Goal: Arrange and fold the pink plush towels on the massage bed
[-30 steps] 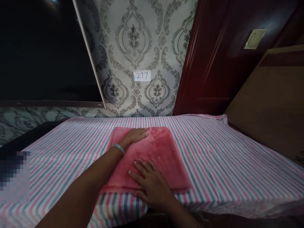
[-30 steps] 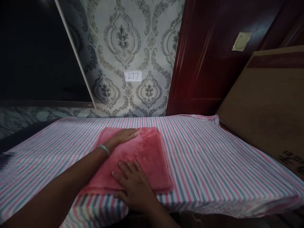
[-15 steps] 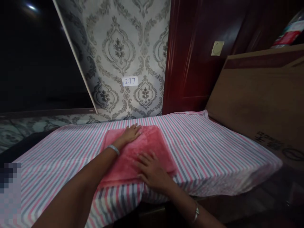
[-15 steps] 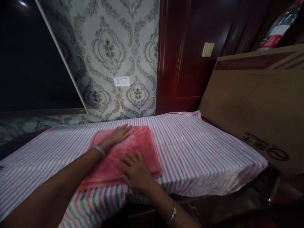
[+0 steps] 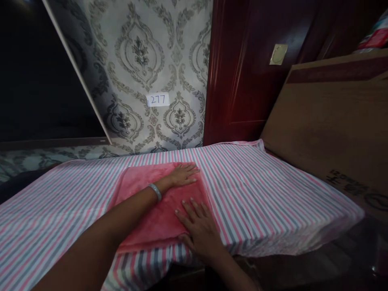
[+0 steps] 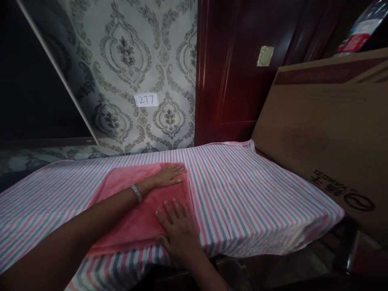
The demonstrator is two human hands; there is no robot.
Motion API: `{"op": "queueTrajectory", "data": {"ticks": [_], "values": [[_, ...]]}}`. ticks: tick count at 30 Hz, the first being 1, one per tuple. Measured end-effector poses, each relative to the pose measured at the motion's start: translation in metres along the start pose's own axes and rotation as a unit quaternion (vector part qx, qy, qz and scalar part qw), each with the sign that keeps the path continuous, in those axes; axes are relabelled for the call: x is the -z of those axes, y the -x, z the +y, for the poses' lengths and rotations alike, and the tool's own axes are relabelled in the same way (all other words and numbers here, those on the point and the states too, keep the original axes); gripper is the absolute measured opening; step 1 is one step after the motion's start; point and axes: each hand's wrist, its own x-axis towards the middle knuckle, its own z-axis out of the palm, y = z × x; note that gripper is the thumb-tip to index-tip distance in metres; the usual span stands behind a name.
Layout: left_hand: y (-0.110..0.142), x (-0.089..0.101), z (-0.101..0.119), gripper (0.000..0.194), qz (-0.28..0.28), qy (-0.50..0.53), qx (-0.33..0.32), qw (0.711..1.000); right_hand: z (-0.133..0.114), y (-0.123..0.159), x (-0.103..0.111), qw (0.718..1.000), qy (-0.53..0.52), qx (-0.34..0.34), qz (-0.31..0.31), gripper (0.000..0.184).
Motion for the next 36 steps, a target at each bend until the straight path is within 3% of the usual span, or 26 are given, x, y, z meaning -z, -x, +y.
{"op": "queueTrajectory", "data": {"ticks": [3, 6, 12, 21, 24, 28, 32, 36], "values": [[-0.019, 0.002, -0.012, 0.074, -0.002, 0.053, 0.047, 0.997, 0.001, 0.001, 0.0, 1.0, -0.008, 0.006, 0.01, 0.064], [-0.029, -0.001, -0.02, 0.074, 0.03, 0.106, 0.076, 0.991, 0.002, 0.003, -0.002, 1.0, -0.007, 0.007, 0.02, 0.066], [-0.031, -0.011, -0.025, 0.075, 0.069, 0.087, 0.084, 0.99, 0.003, 0.004, -0.004, 1.0, -0.017, 0.009, 0.017, 0.067], [-0.017, -0.002, 0.012, 0.065, 0.122, -0.024, 0.139, 0.982, 0.005, 0.003, -0.009, 0.998, 0.048, 0.016, 0.046, 0.065], [0.01, 0.003, 0.018, 0.064, 0.109, -0.018, 0.119, 0.987, 0.009, 0.008, -0.013, 0.995, 0.066, 0.027, 0.07, 0.062], [0.084, 0.008, 0.013, 0.06, 0.083, 0.039, 0.065, 0.994, 0.004, 0.004, -0.004, 0.995, 0.052, 0.036, 0.078, 0.052], [0.166, 0.018, -0.004, 0.056, 0.085, 0.077, 0.105, 0.988, -0.044, -0.034, 0.014, 0.994, -0.025, 0.1, 0.044, 0.044], [0.209, 0.023, -0.029, 0.057, 0.092, 0.062, 0.176, 0.978, -0.102, -0.087, 0.013, 0.971, -0.096, 0.216, -0.035, 0.042]]}}
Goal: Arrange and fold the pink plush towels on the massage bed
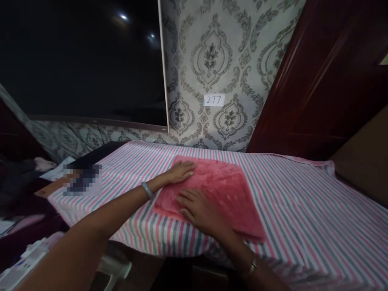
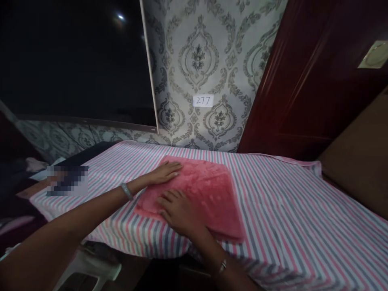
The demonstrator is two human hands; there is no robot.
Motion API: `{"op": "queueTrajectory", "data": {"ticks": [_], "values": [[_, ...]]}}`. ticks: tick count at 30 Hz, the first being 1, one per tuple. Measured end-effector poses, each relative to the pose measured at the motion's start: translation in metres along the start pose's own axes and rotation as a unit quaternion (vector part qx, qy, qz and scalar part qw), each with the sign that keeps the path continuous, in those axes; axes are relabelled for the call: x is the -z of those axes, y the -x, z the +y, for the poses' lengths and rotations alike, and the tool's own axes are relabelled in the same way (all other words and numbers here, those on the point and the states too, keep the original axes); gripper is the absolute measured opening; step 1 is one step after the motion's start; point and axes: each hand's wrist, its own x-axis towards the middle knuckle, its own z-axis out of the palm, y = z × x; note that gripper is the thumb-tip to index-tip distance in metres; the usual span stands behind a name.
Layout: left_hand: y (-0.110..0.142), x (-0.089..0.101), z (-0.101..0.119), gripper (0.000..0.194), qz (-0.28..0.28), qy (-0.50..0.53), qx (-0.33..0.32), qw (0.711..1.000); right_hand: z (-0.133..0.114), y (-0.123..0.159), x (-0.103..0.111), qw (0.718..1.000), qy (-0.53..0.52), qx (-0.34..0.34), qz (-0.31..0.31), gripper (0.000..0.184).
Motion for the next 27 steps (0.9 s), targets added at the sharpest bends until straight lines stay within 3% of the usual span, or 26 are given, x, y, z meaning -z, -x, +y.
{"op": "queueTrajectory", "data": {"ticks": [3, 8, 12, 18, 22, 27], "values": [[0.002, -0.007, -0.019, 0.058, 0.004, -0.034, 0.019, 0.999, -0.004, -0.026, -0.017, 0.998, 0.01, 0.019, -0.052, 0.046], [-0.009, -0.025, -0.038, 0.065, 0.021, -0.054, 0.024, 0.998, 0.003, -0.02, -0.037, 0.995, 0.009, -0.003, -0.095, 0.052], [-0.034, -0.026, -0.055, 0.069, 0.027, -0.042, 0.058, 0.997, 0.005, -0.017, -0.038, 0.994, 0.008, -0.006, -0.109, 0.055], [-0.071, -0.025, -0.086, 0.07, 0.029, 0.002, 0.113, 0.993, 0.002, -0.019, -0.035, 0.996, 0.022, -0.006, -0.082, 0.053], [-0.074, -0.028, -0.088, 0.07, 0.034, -0.013, 0.127, 0.991, 0.002, -0.019, -0.034, 0.996, 0.018, -0.011, -0.082, 0.053], [-0.067, -0.019, -0.07, 0.068, 0.048, -0.064, 0.158, 0.984, -0.001, -0.023, -0.032, 0.996, 0.024, -0.014, -0.084, 0.054]]}}
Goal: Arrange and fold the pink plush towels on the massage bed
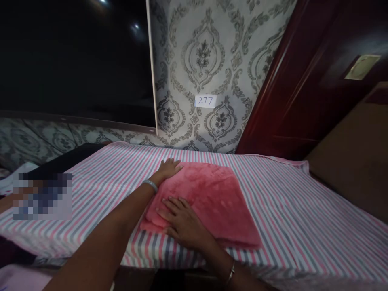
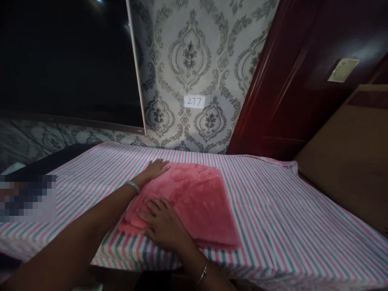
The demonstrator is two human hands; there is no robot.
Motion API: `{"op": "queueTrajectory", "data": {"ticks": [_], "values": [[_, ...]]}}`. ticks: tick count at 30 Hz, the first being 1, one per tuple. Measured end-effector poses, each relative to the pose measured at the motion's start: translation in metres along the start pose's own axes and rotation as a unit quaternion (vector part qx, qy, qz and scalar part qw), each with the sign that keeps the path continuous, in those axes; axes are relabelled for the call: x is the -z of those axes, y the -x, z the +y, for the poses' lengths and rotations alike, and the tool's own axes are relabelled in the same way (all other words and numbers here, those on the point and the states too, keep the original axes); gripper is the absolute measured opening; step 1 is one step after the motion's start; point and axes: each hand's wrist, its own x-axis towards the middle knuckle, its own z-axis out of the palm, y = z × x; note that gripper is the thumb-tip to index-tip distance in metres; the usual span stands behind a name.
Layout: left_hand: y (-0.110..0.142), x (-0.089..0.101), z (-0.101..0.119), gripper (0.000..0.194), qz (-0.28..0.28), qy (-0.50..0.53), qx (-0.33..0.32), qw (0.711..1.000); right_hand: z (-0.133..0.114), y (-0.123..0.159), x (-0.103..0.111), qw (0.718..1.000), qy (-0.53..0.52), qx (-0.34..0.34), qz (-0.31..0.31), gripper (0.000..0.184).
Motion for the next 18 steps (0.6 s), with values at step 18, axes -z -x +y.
{"op": "queueTrajectory", "data": {"ticks": [18], "values": [[0.037, -0.014, 0.097, 0.06, -0.003, -0.012, -0.258, 0.966, 0.025, 0.064, 0.004, 0.999, 0.015, -0.05, -0.002, 0.065]]}}
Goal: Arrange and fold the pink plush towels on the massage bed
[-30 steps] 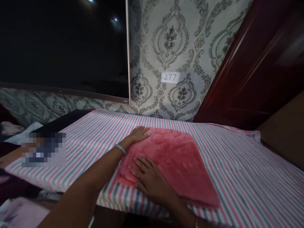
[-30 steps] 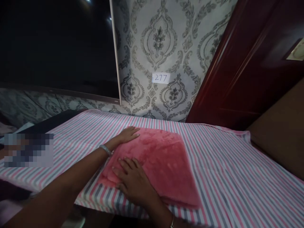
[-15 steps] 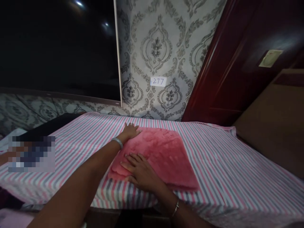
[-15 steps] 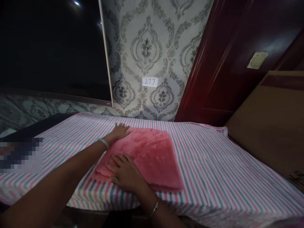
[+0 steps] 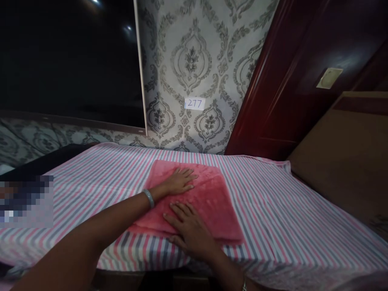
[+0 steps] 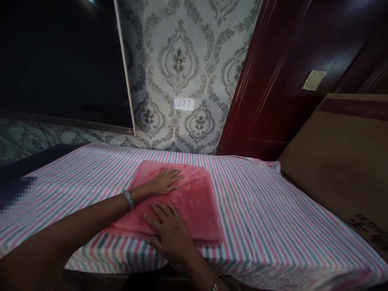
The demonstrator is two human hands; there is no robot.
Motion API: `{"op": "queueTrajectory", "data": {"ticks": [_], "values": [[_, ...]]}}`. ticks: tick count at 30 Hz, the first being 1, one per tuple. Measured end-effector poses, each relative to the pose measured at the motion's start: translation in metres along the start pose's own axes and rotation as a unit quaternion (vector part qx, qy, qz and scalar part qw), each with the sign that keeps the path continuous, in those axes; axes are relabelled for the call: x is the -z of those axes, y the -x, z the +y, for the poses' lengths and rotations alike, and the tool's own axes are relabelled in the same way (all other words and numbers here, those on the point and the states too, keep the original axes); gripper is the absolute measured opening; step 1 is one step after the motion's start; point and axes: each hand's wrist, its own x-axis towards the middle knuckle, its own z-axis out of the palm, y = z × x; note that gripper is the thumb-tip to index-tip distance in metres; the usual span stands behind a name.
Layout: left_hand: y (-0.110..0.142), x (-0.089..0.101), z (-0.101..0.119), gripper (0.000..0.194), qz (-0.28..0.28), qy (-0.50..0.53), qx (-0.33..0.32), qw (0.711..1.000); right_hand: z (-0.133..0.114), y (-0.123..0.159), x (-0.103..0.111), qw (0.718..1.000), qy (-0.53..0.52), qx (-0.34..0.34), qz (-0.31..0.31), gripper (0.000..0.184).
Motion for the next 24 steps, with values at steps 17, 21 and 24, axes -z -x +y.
{"op": "queueTrajectory", "data": {"ticks": [17, 21, 24], "values": [[-0.011, 0.01, 0.004, 0.075, -0.068, -0.031, 0.127, 0.989, -0.004, -0.001, 0.006, 0.997, -0.033, 0.006, 0.066, 0.065], [-0.026, 0.02, 0.015, 0.074, -0.063, -0.013, 0.12, 0.991, 0.005, 0.013, 0.023, 0.994, -0.037, -0.01, 0.103, 0.052], [-0.047, 0.022, 0.033, 0.07, -0.036, 0.005, 0.051, 0.998, 0.021, 0.034, 0.028, 0.983, 0.002, -0.087, 0.16, 0.044]]}}
